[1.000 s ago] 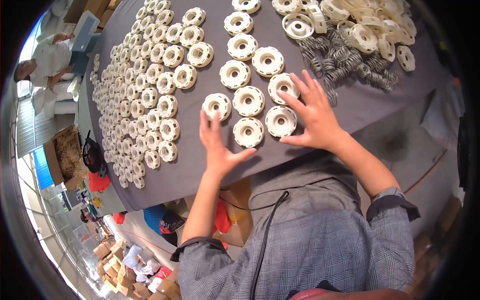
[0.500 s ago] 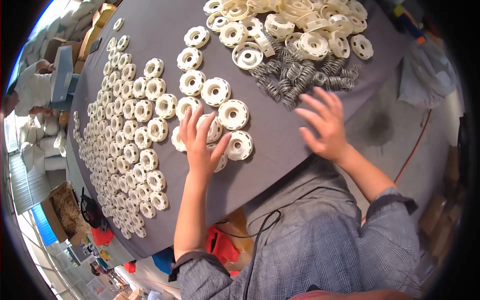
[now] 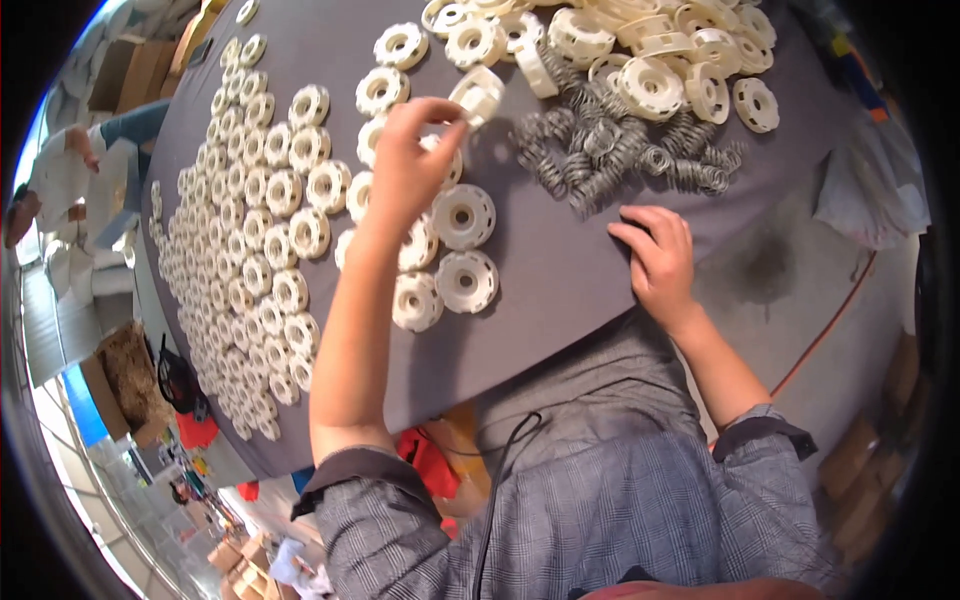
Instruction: The person inserts metal springs into plastic wheels on a table by hand. The person then empties a bag of additional plastic wheels onto the table and arranges them.
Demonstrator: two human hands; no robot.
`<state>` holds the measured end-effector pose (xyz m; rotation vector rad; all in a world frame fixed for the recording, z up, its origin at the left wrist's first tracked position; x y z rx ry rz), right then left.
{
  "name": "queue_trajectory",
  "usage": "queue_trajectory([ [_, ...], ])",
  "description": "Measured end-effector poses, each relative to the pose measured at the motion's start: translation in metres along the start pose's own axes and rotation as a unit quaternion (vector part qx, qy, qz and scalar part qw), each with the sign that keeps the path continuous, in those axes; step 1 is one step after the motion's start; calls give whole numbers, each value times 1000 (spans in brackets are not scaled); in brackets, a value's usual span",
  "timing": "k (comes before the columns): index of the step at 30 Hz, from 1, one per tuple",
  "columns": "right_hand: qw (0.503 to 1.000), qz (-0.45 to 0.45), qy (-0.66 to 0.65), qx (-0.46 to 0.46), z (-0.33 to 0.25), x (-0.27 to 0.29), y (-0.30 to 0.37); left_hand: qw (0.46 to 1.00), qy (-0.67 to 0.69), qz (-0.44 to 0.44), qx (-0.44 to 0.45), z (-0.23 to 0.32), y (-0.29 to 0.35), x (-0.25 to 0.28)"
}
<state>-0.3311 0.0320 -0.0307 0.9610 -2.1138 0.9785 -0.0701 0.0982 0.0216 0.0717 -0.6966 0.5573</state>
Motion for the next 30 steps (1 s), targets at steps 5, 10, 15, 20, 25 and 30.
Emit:
queue_trajectory([
  [5,1000,10,18,-5,4,5,0,851,515,40,96,-48,81,63],
  [10,1000,5,19,5,0,-8,0,738,596,203,240,-112,239,100],
  [15,999,19,35,17,-1,3,0,814,378,284,338,-116,297,74],
  [20,999,20,-3,28,-7,0,-3,948,-83,202,232,-82,271,51],
  [25,988,16,-111,111,-48,-8,-35,948,-200,213,126,-51,233,51],
  [30,947,5,-172,272,-76,-23,-77,985,-125,102,-67,6,118,31],
])
Point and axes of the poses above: each hand's wrist, its own y-axis away from the middle knuckle, its own x-axis out of the back of the hand, z = x × y, the point moved 7 cm from there along -y, towards the middle knuckle, and after that the axes turned 4 degrees about -z, right-handed, at the moved point
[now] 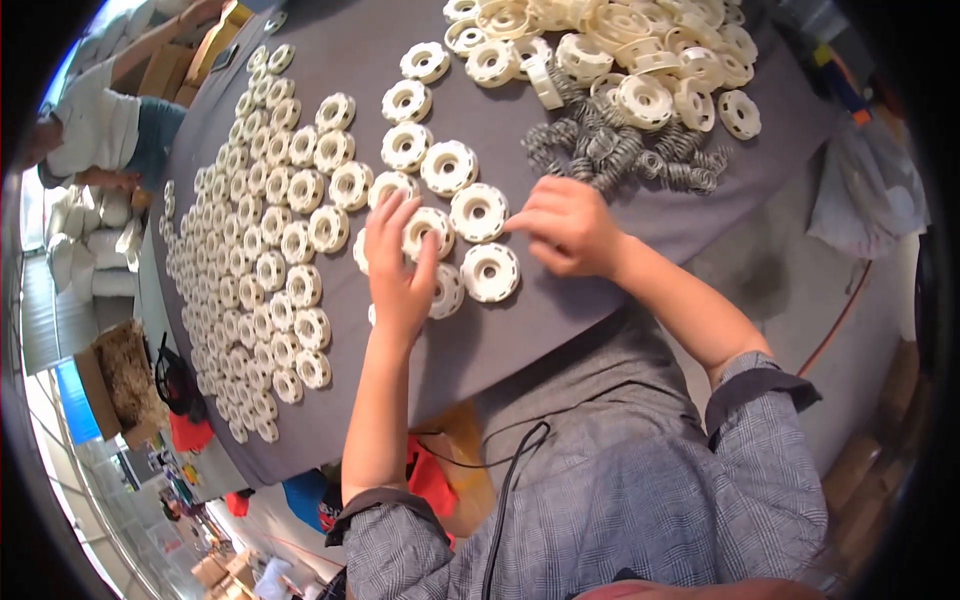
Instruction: The person inserts metal springs into plastic wheels on a table by hand. The person then empties a bag of additional plastic wheels onto the table and arranges them.
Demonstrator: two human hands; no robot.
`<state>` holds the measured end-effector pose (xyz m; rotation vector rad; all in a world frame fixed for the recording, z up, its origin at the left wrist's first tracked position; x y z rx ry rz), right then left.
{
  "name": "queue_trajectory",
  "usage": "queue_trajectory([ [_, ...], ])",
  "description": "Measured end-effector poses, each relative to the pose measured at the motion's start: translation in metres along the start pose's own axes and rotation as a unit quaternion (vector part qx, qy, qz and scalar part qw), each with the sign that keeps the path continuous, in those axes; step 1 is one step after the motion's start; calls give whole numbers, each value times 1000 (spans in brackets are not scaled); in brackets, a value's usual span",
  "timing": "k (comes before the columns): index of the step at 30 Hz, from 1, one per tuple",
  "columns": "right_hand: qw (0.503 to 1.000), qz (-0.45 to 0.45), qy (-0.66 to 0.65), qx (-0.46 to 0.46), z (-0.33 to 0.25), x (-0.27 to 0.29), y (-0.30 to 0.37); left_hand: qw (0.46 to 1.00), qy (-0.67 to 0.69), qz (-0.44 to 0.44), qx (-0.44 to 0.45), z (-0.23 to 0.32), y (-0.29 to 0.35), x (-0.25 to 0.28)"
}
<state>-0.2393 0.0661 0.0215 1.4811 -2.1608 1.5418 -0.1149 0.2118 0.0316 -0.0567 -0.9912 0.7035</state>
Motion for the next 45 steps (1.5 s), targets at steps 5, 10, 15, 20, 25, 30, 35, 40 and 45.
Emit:
queue_trajectory([
  [5,993,-7,-25,113,1,-32,-18,977,-2,-115,-179,33,-105,-70],
  [10,997,-30,45,-50,34,-38,-16,893,-232,-119,-367,47,-158,-122],
  [15,976,-32,132,-168,51,-32,-12,955,-55,-172,-233,30,-167,-86],
  [20,973,-35,116,-194,54,-33,-14,931,160,-279,174,-52,-142,-88],
  [25,958,-55,161,-230,63,-20,-11,977,-61,-201,24,-30,-137,-86],
  [30,958,-3,158,-240,64,-11,-12,969,13,-246,25,-22,-132,-86],
  [35,965,-5,137,-224,64,-16,-11,986,-45,-154,-44,-21,-171,-105],
  [40,971,-1,124,-205,60,-17,-16,981,-92,-123,-122,-25,-193,-114],
  [45,972,10,107,-208,60,-16,-15,927,-226,-280,-103,-19,-184,-97],
])
Point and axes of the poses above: each hand's wrist, its own y-axis away from the middle knuckle, its own x-axis out of the back of the hand, z = x × y, the point moved 7 cm from there along -y, towards the middle knuckle, and after that the axes turned 4 degrees about -z, right-handed, at the moved point
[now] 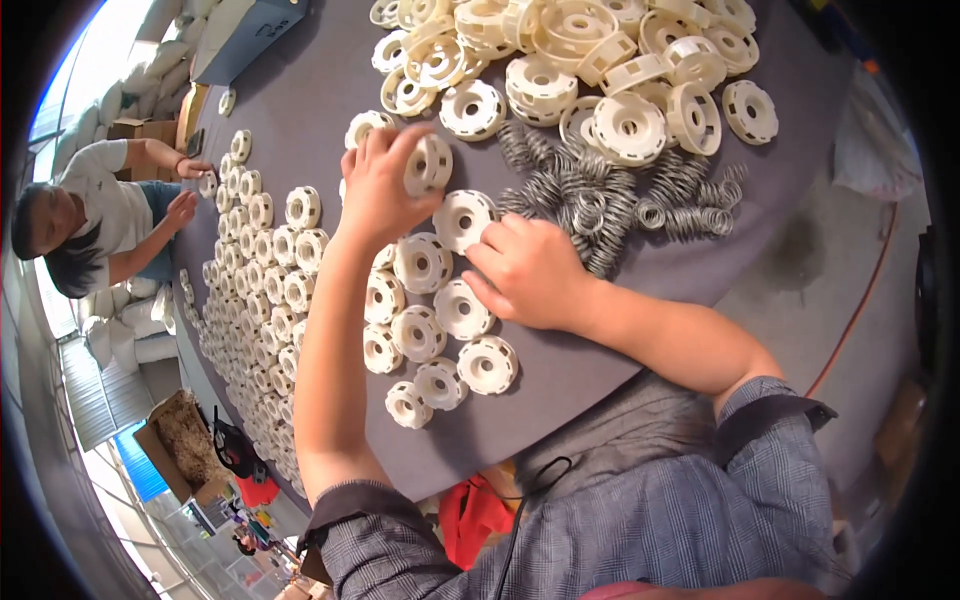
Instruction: The person inserts metal springs into plastic wheels on a table by hand. The person then empties a bag of additional plastic wheels onto the table and arranges them.
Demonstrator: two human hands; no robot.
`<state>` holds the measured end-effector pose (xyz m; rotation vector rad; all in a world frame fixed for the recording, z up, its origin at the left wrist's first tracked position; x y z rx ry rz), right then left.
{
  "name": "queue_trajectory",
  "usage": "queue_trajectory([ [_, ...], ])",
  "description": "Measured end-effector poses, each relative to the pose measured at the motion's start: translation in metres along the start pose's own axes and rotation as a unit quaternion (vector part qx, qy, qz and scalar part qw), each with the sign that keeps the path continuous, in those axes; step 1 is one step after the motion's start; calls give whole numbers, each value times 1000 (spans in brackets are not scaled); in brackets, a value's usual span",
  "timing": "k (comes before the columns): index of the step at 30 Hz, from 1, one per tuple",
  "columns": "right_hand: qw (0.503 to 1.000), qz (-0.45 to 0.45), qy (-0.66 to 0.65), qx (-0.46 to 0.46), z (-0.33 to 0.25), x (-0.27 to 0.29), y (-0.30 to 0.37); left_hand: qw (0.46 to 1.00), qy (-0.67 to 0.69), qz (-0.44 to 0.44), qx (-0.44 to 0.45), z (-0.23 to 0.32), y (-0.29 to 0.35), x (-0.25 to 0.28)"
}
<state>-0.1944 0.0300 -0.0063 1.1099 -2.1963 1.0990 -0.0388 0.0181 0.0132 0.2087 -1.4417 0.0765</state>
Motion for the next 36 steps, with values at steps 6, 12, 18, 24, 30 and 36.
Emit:
queue_trajectory([
  [6,1000,-3,-3,12,-3,-4,1,973,227,20,41,-37,-18,-9],
  [12,999,12,-37,23,-2,0,0,992,-42,115,-1,-31,-48,-5],
  [18,999,13,-39,34,-7,0,-1,949,279,127,71,-50,-23,-1],
  [24,998,10,-51,37,-5,-1,0,769,592,16,241,-84,-21,-29],
  [30,998,10,-47,39,-6,-1,-1,982,81,169,38,-38,-15,-6],
  [36,997,28,-55,47,-5,3,-2,997,-36,52,47,-17,2,-26],
])
Point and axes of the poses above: each hand's wrist, its own y-axis away from the middle knuckle, its own x-axis out of the back of the hand, z = x × y, the point moved 7 cm from there along -y, towards the middle knuckle, and after that the axes turned 4 degrees about -z, right-handed, at the moved point
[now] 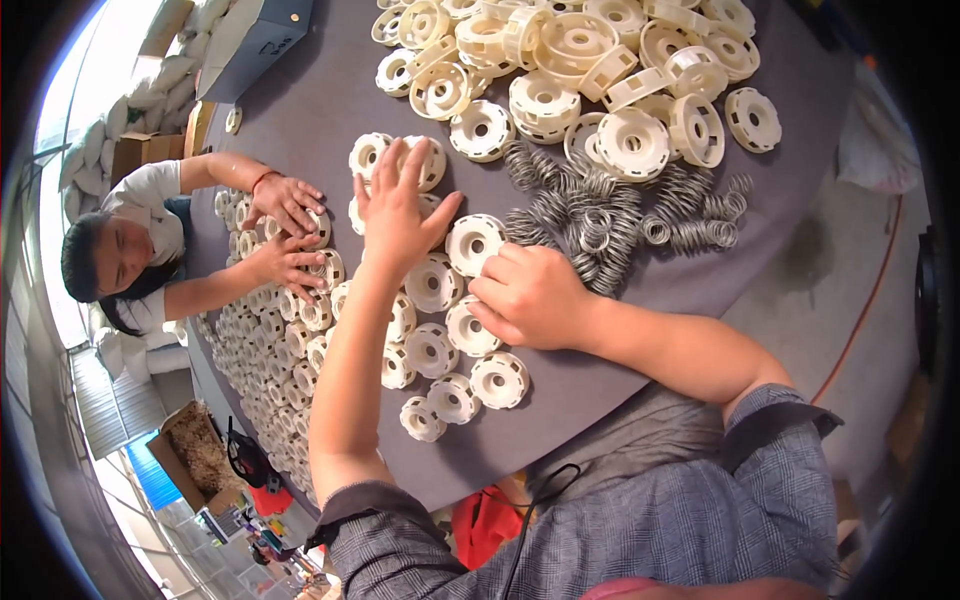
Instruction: The person inserts metal springs into plastic wheels on a table by hand. The person then empties a bag of additional plastic wheels onto the table and arranges them.
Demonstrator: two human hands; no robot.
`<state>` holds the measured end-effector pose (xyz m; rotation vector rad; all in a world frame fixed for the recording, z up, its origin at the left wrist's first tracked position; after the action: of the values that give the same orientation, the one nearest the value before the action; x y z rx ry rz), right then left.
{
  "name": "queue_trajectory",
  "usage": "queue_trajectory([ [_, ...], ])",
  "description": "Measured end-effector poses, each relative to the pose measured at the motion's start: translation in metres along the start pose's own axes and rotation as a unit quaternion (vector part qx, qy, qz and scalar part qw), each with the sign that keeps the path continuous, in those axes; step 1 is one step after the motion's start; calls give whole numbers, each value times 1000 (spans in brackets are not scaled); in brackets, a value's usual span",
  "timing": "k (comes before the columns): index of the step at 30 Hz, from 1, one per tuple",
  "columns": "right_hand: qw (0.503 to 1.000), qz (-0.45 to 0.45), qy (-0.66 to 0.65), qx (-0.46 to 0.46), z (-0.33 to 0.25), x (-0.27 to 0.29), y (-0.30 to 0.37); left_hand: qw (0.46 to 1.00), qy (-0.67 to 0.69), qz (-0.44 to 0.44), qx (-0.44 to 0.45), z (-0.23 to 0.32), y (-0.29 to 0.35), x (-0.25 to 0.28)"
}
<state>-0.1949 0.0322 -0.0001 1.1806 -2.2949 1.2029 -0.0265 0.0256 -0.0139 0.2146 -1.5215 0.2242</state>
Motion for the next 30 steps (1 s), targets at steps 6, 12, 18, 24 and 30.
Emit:
queue_trajectory([
  [6,1000,-16,0,4,-3,-7,-1,985,66,112,-113,7,-20,21],
  [12,1000,-9,-4,9,-3,-4,0,976,96,147,-127,13,-59,27],
  [18,1000,5,-8,21,-7,-1,0,753,622,-23,214,-77,-59,-10],
  [24,1000,-8,-17,19,-7,-2,-2,945,263,142,136,-90,-65,16],
  [30,1000,2,-19,16,-5,-2,-1,999,-22,30,-4,-17,-48,-10],
])
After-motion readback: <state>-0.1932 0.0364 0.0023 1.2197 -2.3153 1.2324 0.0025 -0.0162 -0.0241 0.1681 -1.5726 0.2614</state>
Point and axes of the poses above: each hand's wrist, its own y-axis away from the middle knuckle, its own x-axis out of the back of the hand, z = x × y, the point moved 7 cm from there along -y, towards the middle knuckle, and after that the axes turned 4 degrees about -z, right-handed, at the moved point
